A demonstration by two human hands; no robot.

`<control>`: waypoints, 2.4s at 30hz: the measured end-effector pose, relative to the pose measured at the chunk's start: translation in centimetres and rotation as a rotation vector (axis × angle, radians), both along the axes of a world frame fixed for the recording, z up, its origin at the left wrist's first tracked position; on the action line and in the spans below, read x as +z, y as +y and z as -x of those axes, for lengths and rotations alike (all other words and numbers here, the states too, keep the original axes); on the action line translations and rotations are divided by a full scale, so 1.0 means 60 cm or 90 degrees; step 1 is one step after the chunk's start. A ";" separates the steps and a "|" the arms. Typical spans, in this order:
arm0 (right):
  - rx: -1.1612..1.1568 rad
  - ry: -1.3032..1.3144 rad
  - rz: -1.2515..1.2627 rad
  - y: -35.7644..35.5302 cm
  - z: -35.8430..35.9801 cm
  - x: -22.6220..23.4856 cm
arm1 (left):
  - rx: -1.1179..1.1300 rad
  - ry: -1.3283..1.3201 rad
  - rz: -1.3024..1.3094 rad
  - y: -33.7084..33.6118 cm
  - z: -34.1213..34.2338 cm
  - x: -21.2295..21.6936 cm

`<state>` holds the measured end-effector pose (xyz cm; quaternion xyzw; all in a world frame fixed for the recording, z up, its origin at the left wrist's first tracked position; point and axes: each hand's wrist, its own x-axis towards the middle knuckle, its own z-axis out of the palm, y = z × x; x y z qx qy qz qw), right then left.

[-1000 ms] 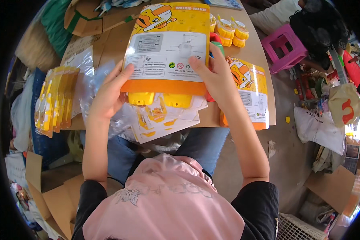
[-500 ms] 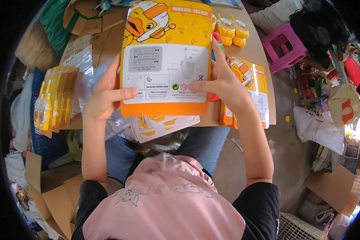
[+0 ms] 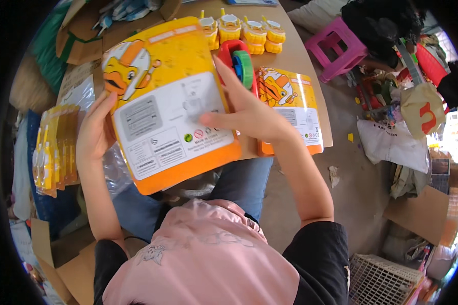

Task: Labeling and packaging toy walkie-talkies into plastic shells and cardboard backings.

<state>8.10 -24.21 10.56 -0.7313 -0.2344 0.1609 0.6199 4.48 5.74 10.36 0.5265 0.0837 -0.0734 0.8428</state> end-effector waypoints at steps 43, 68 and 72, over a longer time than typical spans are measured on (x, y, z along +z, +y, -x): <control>-0.036 0.096 -0.119 0.148 0.079 0.021 | 0.183 -0.133 -0.126 -0.109 0.058 -0.005; -0.342 -0.079 0.323 -0.106 -0.008 -0.070 | 0.349 -0.186 0.003 -0.022 0.053 -0.024; -0.346 -0.058 0.240 -0.110 -0.006 -0.093 | 0.346 -0.164 -0.008 -0.033 0.052 -0.028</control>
